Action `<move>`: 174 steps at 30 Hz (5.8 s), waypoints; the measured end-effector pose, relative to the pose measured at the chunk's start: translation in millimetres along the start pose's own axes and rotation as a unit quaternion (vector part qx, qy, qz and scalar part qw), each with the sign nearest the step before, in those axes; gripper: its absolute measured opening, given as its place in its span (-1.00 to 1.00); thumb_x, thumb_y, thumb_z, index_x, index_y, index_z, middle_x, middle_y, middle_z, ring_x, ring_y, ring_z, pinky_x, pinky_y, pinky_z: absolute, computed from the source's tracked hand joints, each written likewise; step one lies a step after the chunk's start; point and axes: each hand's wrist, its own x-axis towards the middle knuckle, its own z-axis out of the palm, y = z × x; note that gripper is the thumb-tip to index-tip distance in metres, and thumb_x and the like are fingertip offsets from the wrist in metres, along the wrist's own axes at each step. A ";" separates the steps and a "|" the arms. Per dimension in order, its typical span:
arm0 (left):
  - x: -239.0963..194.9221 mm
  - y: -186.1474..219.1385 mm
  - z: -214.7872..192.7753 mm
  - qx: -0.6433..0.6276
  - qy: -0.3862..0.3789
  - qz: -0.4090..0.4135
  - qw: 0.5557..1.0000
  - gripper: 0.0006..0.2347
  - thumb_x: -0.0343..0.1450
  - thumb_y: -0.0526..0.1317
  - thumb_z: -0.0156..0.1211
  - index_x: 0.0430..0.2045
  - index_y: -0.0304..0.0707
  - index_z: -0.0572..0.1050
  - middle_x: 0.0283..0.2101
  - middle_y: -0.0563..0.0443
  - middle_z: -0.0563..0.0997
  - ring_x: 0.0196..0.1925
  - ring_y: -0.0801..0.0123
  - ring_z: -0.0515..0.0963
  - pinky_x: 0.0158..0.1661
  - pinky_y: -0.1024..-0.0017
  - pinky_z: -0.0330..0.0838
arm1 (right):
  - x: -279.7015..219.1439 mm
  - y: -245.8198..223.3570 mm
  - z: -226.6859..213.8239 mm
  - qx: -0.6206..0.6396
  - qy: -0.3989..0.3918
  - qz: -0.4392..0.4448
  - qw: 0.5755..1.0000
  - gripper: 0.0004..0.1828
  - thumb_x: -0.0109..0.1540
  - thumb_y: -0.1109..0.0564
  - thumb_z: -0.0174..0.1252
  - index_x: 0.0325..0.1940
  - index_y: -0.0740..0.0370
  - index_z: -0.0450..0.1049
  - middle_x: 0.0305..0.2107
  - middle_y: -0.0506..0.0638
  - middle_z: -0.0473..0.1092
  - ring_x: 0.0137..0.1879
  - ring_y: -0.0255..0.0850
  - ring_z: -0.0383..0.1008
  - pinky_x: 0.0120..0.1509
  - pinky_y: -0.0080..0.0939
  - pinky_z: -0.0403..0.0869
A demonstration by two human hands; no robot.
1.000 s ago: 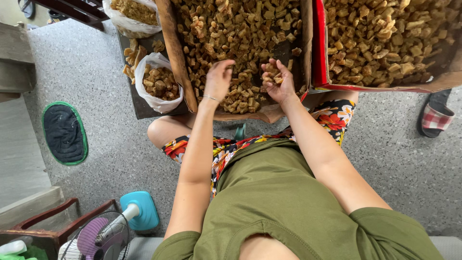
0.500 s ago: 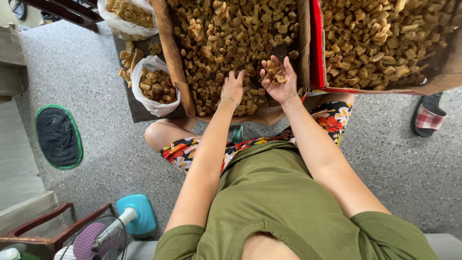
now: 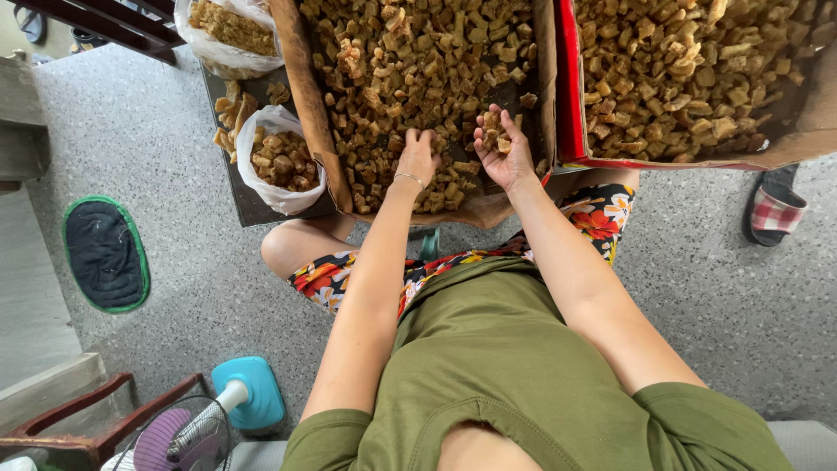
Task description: The person sits on the floor and repeatedly scoops dried fruit pieces from a large cardboard box with both hands, then transfers them into a smaller adjacent box. The action is continuous and repetitive throughout the clip.
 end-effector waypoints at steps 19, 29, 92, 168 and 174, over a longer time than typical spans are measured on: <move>-14.7 -9.5 -47.7 -0.380 -0.040 -0.007 0.924 -0.72 0.46 -0.33 0.26 0.05 -0.31 0.46 -0.15 0.02 0.65 -0.25 0.47 0.67 -0.31 0.46 0.67 | -22.7 -0.8 31.4 0.003 -0.050 0.088 0.995 -0.41 0.37 -0.36 0.03 0.31 0.03 0.45 0.16 0.12 0.44 0.28 0.13 0.46 0.40 0.27 0.47; -34.0 86.7 -74.4 -0.243 -0.046 0.036 0.968 -0.81 0.45 -0.29 0.23 -0.07 -0.18 0.56 -0.21 0.13 0.67 -0.35 0.58 0.63 -0.29 0.56 0.59 | -24.0 3.0 38.6 -0.056 -0.018 0.084 0.995 -0.33 0.30 -0.43 0.00 0.26 0.04 0.47 0.11 0.12 0.47 0.24 0.03 0.50 0.37 0.24 0.52; -27.4 -57.5 -15.6 -0.120 0.240 -0.026 0.963 -0.62 0.45 -0.26 0.23 0.19 -0.15 0.41 0.25 -0.17 0.39 0.27 -0.04 0.35 0.26 0.05 0.30 | 19.3 -20.8 83.8 -0.951 0.072 0.106 0.283 0.29 0.09 -0.22 0.46 0.64 -0.28 -0.31 0.55 0.25 -0.57 0.58 0.48 -0.66 0.46 0.57 0.15; -48.5 48.0 -30.8 -0.197 0.180 0.160 0.950 -0.80 0.44 -0.37 0.31 -0.07 -0.29 0.60 -0.08 -0.14 0.68 -0.11 0.24 0.68 -0.12 0.36 0.57 | -26.0 23.4 28.3 -0.174 -0.160 0.086 0.968 -0.78 0.36 0.16 0.23 0.07 0.24 0.46 -0.07 -0.01 0.50 0.04 -0.23 0.56 0.13 -0.19 0.62; -41.5 41.3 -22.9 -0.220 0.184 0.084 0.954 -0.84 0.40 -0.32 0.37 -0.18 -0.32 0.63 -0.23 -0.08 0.72 -0.26 0.31 0.70 -0.22 0.39 0.58 | -23.8 24.5 22.7 -0.171 -0.148 0.094 0.970 -0.80 0.35 0.22 0.23 0.06 0.23 0.46 -0.10 0.02 0.52 -0.01 -0.21 0.57 0.10 -0.18 0.61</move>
